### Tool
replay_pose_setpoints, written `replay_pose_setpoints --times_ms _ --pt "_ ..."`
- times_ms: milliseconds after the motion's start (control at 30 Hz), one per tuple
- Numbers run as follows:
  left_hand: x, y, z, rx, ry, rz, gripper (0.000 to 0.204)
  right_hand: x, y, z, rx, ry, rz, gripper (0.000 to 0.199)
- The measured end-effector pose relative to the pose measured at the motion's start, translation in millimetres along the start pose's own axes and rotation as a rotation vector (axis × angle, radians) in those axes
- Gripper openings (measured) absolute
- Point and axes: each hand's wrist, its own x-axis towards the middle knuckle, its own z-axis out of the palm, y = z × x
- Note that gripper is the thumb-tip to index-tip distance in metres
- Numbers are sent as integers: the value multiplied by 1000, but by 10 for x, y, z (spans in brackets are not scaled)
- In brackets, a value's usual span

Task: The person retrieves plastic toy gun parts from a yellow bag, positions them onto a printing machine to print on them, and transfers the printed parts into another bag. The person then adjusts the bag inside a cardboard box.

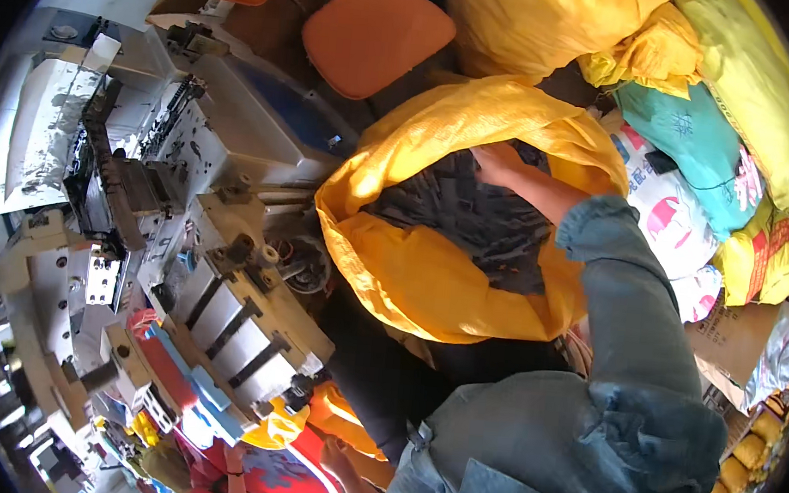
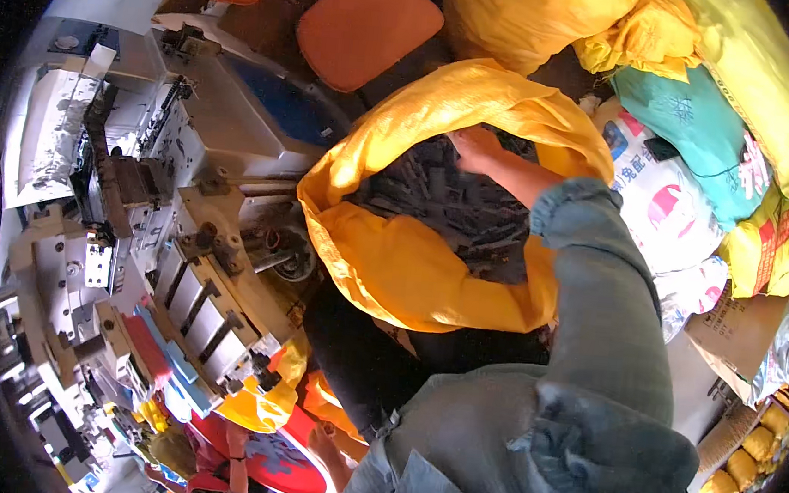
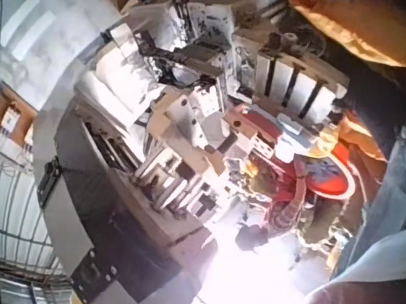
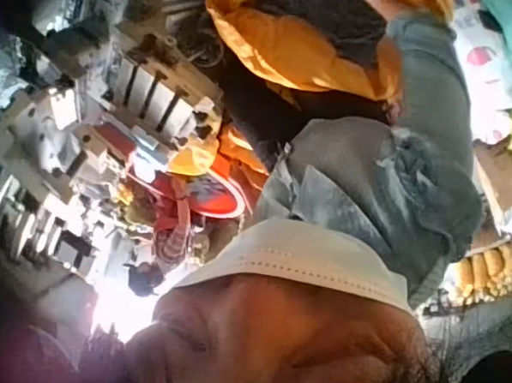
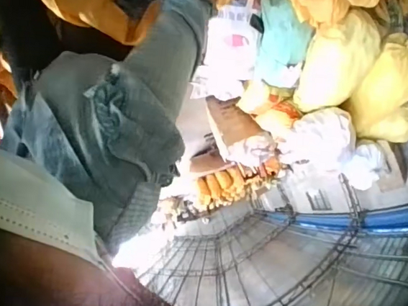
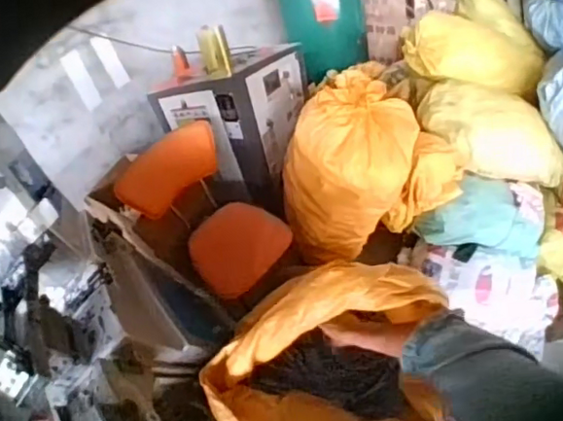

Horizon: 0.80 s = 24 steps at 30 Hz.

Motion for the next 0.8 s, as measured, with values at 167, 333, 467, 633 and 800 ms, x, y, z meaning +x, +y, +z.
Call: replay_pose_setpoints --times_ms 167,333,467,633,800 --pt "116 511 109 -405 152 -44 26 -625 -544 -349 1598 91 323 32" --pt "116 1233 -458 -339 446 216 24 -1491 -1172 -256 1587 -174 517 35" --pt "105 1866 -965 -507 640 287 23 -1821 -1206 -134 1055 -37 53 38" --pt "198 2753 -1343 -358 858 660 19 -1904 -1271 -192 605 -87 -244 37" --pt "441 3458 -1462 -197 785 886 18 -1679 -1441 -946 1374 -50 193 37"
